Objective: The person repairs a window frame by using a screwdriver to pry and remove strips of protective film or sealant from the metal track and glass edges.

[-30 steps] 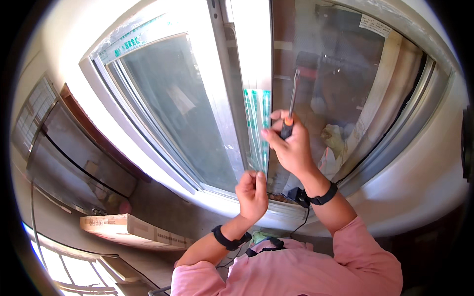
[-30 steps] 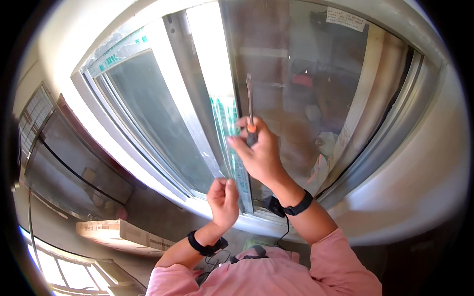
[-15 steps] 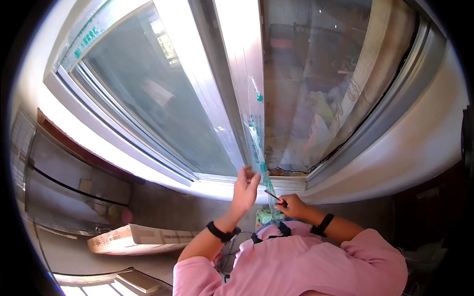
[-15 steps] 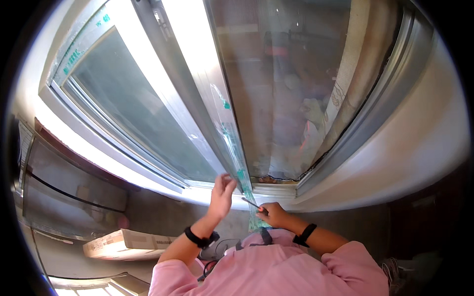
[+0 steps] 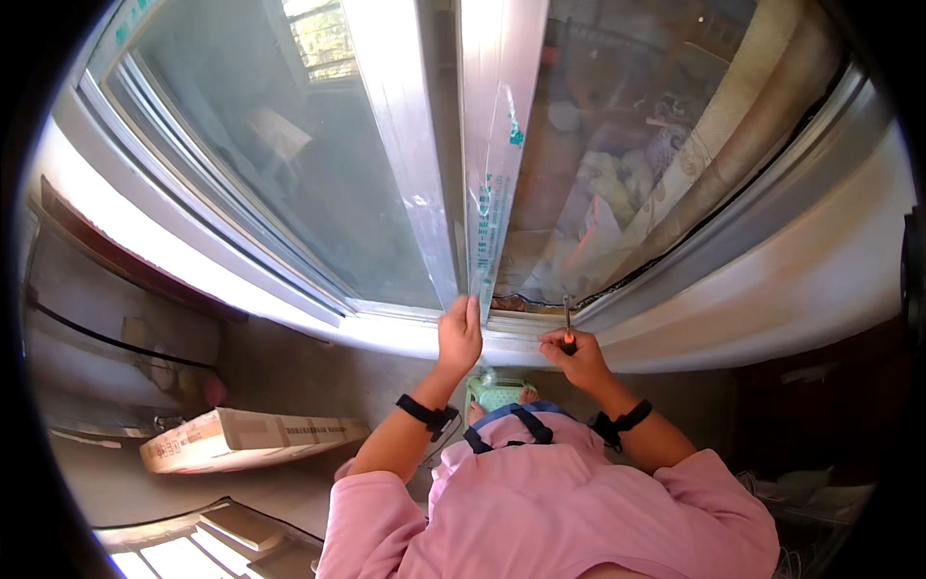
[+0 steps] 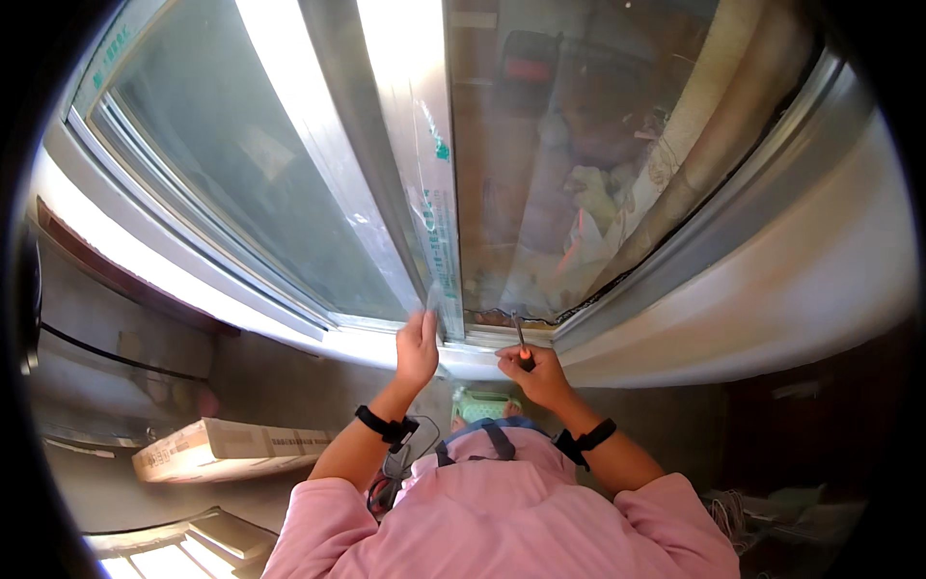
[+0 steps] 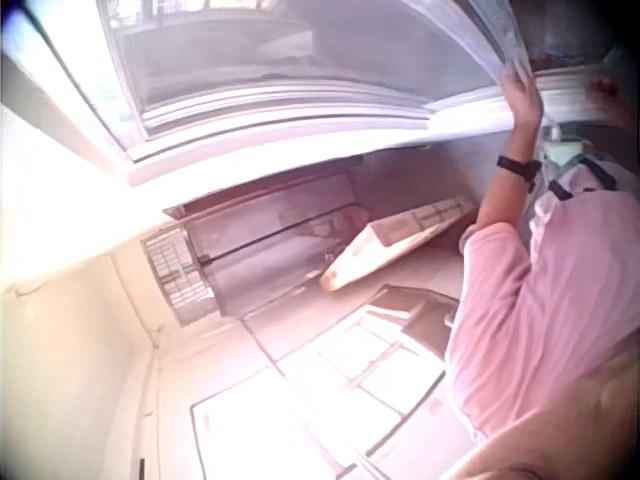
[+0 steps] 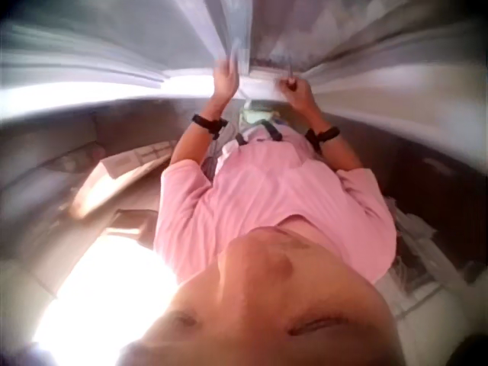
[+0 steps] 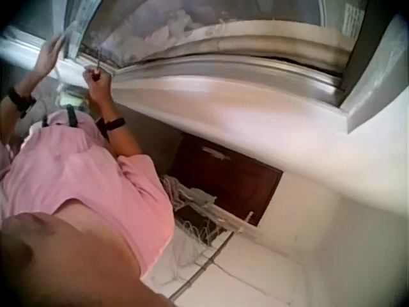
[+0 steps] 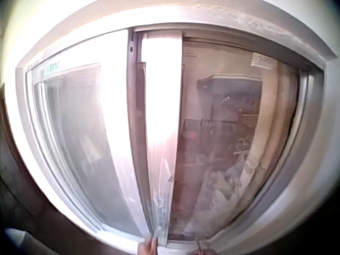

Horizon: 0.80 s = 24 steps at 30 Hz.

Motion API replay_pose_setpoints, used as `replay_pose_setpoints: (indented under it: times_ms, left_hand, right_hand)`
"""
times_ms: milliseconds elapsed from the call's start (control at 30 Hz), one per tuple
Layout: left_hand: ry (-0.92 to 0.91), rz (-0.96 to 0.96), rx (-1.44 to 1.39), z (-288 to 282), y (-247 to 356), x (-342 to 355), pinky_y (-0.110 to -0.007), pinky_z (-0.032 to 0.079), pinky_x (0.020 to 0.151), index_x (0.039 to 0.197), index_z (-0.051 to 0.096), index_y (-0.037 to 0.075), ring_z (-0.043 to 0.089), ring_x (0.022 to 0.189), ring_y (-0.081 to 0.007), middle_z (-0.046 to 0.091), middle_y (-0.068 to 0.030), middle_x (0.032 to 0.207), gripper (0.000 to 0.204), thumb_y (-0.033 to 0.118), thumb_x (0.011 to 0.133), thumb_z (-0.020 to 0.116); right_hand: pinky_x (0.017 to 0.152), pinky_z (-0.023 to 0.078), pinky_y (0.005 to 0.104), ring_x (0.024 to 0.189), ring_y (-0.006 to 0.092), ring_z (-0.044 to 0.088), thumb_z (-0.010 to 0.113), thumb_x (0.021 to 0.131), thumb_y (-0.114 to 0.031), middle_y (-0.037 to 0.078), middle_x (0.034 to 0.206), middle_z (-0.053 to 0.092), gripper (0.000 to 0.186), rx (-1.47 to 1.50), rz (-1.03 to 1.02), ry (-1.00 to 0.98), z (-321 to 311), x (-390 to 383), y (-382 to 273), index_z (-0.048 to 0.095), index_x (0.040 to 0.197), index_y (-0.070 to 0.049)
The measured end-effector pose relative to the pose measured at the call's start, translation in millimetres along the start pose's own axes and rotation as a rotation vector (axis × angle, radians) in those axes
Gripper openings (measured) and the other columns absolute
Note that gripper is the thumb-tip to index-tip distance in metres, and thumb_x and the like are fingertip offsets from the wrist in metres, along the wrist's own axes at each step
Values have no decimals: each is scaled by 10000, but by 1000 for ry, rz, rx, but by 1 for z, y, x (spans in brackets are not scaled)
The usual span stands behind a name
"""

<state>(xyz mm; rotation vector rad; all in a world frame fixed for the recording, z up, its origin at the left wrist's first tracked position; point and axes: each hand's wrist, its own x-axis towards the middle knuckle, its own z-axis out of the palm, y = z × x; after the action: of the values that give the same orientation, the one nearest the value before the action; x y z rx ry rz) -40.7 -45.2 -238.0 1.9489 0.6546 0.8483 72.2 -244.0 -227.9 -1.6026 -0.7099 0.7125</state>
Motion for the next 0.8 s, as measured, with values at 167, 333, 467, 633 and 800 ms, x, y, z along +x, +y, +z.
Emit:
replay_pose_setpoints:
  times_ms: [167, 333, 467, 633, 800]
  left_hand:
    - [-324, -278, 450, -24, -145, -140, -502, 490, 662, 815, 601, 19, 609, 764, -414, 629, -204, 850, 223, 177, 927, 490]
    - [-315, -720, 677, -128, -239, -261, -457, 478, 887, 1011, 687, 31, 614, 980, -376, 649, -215, 1030, 332, 296, 858, 560]
    - [-560, -966, 881, -167, -210, -272, -468, 423, 976, 1133, 653, 34, 569, 1090, -392, 650, -218, 1085, 479, 409, 841, 598]
    - [-181, -862, 991, -146, -197, -223, -436, 466, 920, 1117, 663, 40, 610, 1057, -357, 662, -194, 1096, 489, 436, 838, 596]
    - [206, 77, 578, -68, -73, -53, -441, 477, 657, 808, 645, -2, 594, 717, -358, 627, -158, 756, 89, 80, 809, 681]
  right_hand:
    - [563, 378, 223, 615, 40, 441, 712, 846, -107, -31, 676, 561, 156, -140, -66, -76, -16, 5, -17, 686, 949, 6]
    - [586, 406, 237, 638, 58, 468, 721, 838, -121, -9, 699, 579, 170, -199, -51, -121, -33, 4, -13, 677, 936, 10]
    - [598, 414, 237, 645, 63, 473, 726, 831, -125, -3, 706, 587, 178, -261, -2, -156, -45, 7, -15, 673, 937, 8]
    - [571, 398, 241, 625, 64, 447, 727, 832, -134, -7, 672, 536, 199, -231, -54, -177, -49, 12, -40, 668, 958, 7]
    - [586, 403, 210, 640, 24, 457, 699, 850, -73, -43, 700, 552, 184, -229, -210, -149, -56, 17, -63, 654, 1006, 13]
